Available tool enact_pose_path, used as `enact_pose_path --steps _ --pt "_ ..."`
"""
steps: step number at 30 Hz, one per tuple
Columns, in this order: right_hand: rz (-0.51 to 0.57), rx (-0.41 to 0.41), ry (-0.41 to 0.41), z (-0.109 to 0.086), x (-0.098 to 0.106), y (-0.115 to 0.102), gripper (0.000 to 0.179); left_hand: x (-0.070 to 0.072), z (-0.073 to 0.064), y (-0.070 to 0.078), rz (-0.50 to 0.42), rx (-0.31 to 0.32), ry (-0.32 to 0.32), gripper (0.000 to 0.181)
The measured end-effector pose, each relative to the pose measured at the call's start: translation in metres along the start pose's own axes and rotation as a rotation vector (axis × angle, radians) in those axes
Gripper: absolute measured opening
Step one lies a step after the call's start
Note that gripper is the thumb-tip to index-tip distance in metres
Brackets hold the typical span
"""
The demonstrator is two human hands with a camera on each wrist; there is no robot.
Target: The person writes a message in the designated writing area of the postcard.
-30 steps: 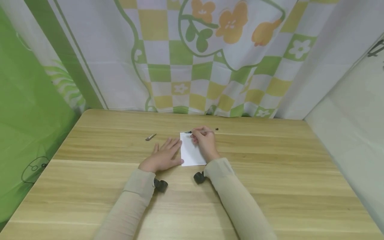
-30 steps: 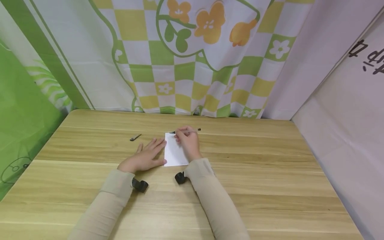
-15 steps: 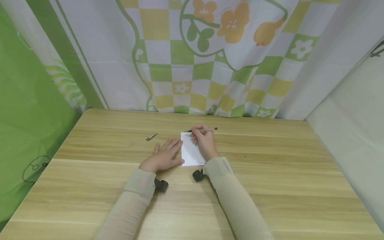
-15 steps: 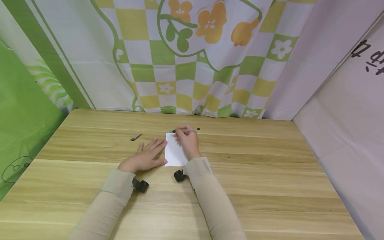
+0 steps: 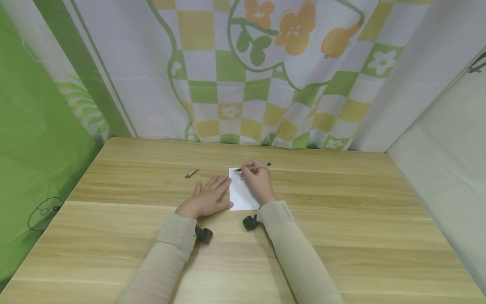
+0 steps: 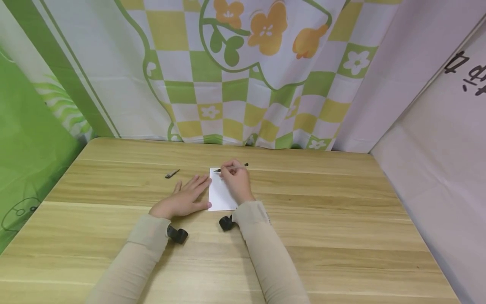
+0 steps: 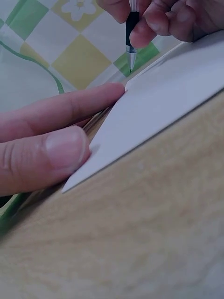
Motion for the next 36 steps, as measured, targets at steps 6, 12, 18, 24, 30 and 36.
enact_pose_path --steps 6,12,18,24,30,36 --pt "-0.005 0.016 -0.010 0.000 -0.001 -0.003 0.010 -0.001 0.000 -0.001 -0.007 0.002 -0.005 0.084" --pt "-0.025 0.016 -0.011 0.001 -0.001 -0.002 0.008 0.006 -0.007 0.006 -0.015 -0.011 0.002 0.081" --pt "-0.041 0.015 -0.021 0.000 -0.001 -0.002 0.008 0.000 0.000 0.000 -0.005 -0.003 -0.002 0.084" --pt "-0.047 0.021 -0.022 0.000 -0.001 -0.002 0.007 -0.004 0.006 -0.005 0.002 -0.002 0.000 0.085" --pt "-0.062 0.012 -0.024 0.000 -0.002 -0.001 0.007 -0.005 0.007 -0.006 -0.005 0.004 -0.005 0.084" --pt "-0.056 0.012 -0.019 0.000 -0.001 -0.001 0.007 -0.003 0.003 -0.003 -0.004 0.006 -0.007 0.084"
Point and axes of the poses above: each hand's wrist, its own z-axis towards the middle knuckle, its own x-axis out of the back of the hand, y = z × x, the point moved 10 cm from there along z, towards the middle knuckle, and after that the axes turned 14 degrees about x, right-handed, at the moved point
